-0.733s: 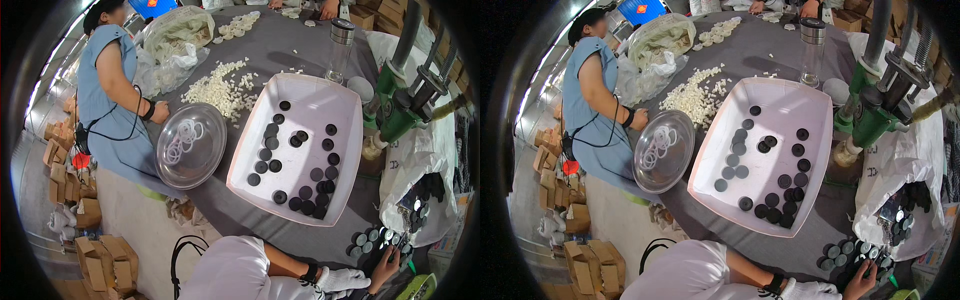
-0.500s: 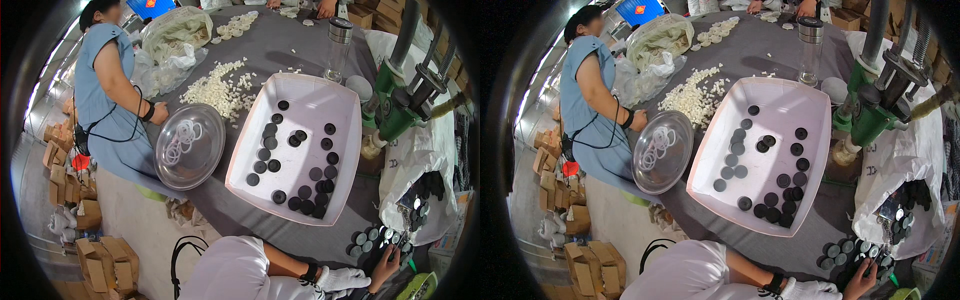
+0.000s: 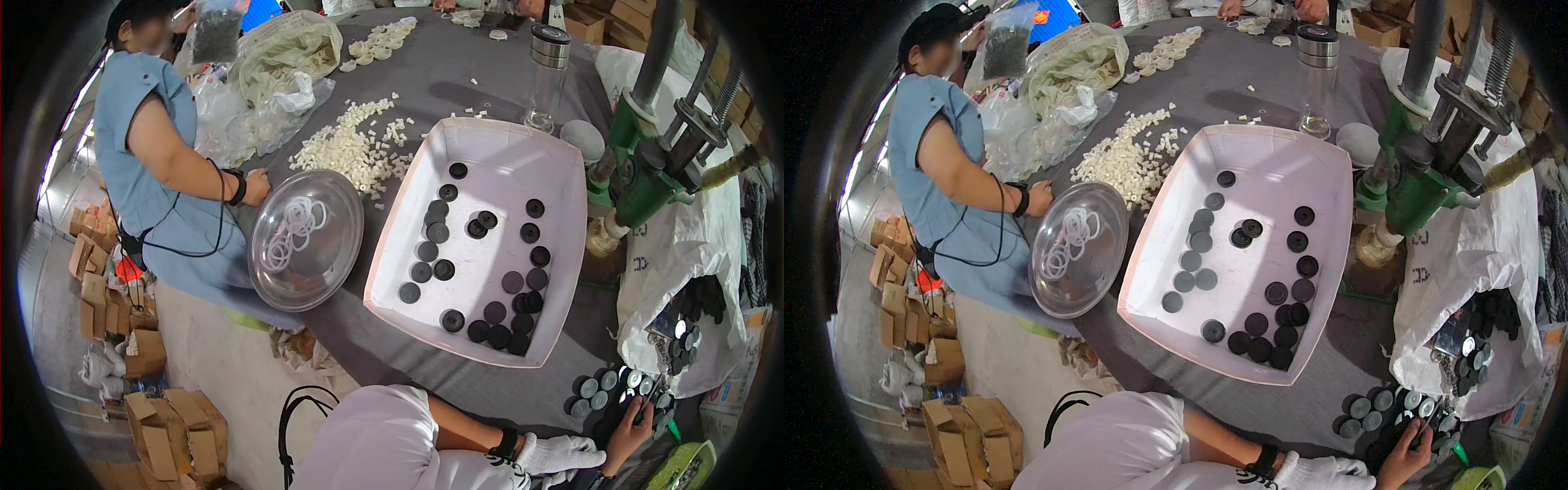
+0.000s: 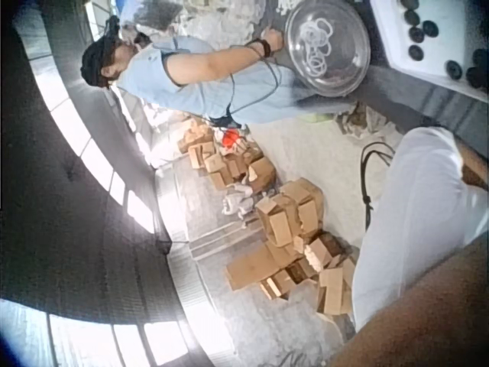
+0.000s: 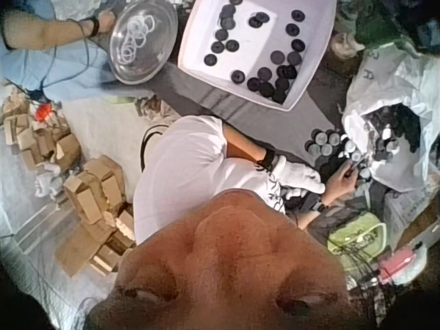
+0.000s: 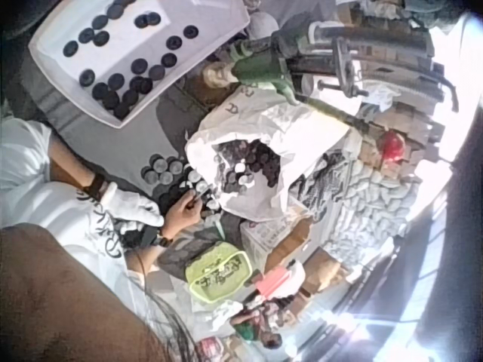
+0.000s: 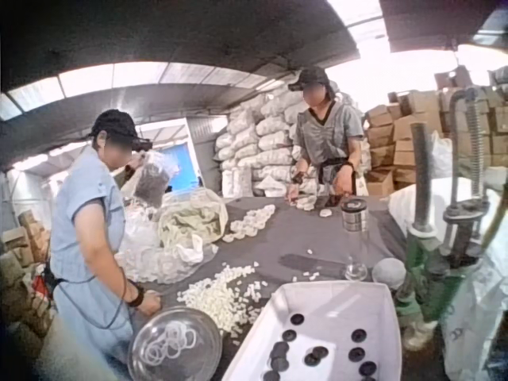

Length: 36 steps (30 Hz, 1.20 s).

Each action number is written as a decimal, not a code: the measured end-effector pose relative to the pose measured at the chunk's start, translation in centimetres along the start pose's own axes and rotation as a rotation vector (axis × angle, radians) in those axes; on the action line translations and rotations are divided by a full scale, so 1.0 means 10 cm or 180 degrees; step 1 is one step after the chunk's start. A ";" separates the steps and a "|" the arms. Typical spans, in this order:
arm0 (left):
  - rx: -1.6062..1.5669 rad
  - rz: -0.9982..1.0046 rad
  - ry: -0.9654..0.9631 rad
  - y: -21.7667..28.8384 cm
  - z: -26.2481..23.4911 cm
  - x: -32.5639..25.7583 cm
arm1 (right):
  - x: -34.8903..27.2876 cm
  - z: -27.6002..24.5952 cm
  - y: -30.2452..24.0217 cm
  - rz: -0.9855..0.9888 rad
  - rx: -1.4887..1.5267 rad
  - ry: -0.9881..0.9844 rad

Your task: Manually inserting metal components into rubber or plastic discs using a small tool.

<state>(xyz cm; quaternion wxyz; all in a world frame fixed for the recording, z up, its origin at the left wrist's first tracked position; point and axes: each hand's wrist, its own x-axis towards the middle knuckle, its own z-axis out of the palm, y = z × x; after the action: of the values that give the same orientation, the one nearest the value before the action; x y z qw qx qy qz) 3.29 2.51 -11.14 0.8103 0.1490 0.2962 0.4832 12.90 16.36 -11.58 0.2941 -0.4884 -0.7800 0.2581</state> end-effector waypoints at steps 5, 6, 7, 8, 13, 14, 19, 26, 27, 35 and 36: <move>-0.0047 0.0084 0.0012 -0.04 0.00 0.02 | 0.00 0.01 0.05 0.0103 0.0040 -0.0066; -0.0048 0.0076 -0.0001 -0.04 -0.01 0.01 | 0.00 0.00 0.01 0.0095 -0.0039 -0.0084; -0.0083 0.0034 -0.0033 -0.03 -0.02 0.00 | -0.01 -0.01 -0.01 0.0086 -0.0118 -0.0102; -0.0117 -0.0007 -0.0065 -0.02 -0.03 -0.01 | -0.01 0.00 0.00 0.0092 -0.0129 -0.0091; -0.0061 -0.0046 -0.0053 0.01 -0.01 -0.02 | -0.01 0.00 -0.04 0.0024 0.0020 -0.0105; -0.0008 -0.0077 -0.0024 0.01 -0.01 -0.01 | -0.01 -0.01 -0.09 0.0079 -0.0003 -0.0175; -0.0099 -0.0012 -0.0095 -0.01 -0.01 -0.01 | -0.01 -0.04 -0.15 -0.0006 0.0010 -0.0178; 0.0030 -0.0118 -0.0084 0.06 0.00 -0.09 | -0.02 -0.05 -0.11 0.0080 0.0158 -0.0468; -0.0001 -0.0067 -0.0107 0.04 -0.01 -0.09 | -0.03 -0.06 -0.11 0.0088 0.0145 -0.0494; -0.0085 -0.0159 -0.0213 0.01 -0.02 -0.05 | -0.04 -0.09 -0.19 0.0022 -0.0065 -0.0601; -0.0086 -0.0160 -0.0211 0.02 -0.03 -0.05 | -0.04 -0.09 -0.20 0.0024 -0.0064 -0.0603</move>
<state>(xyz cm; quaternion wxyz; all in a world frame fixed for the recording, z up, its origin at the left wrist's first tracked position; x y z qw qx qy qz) 2.85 2.18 -11.10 0.8335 0.1464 0.2663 0.4614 12.47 15.28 -9.67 0.2131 -0.4676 -0.8050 0.2964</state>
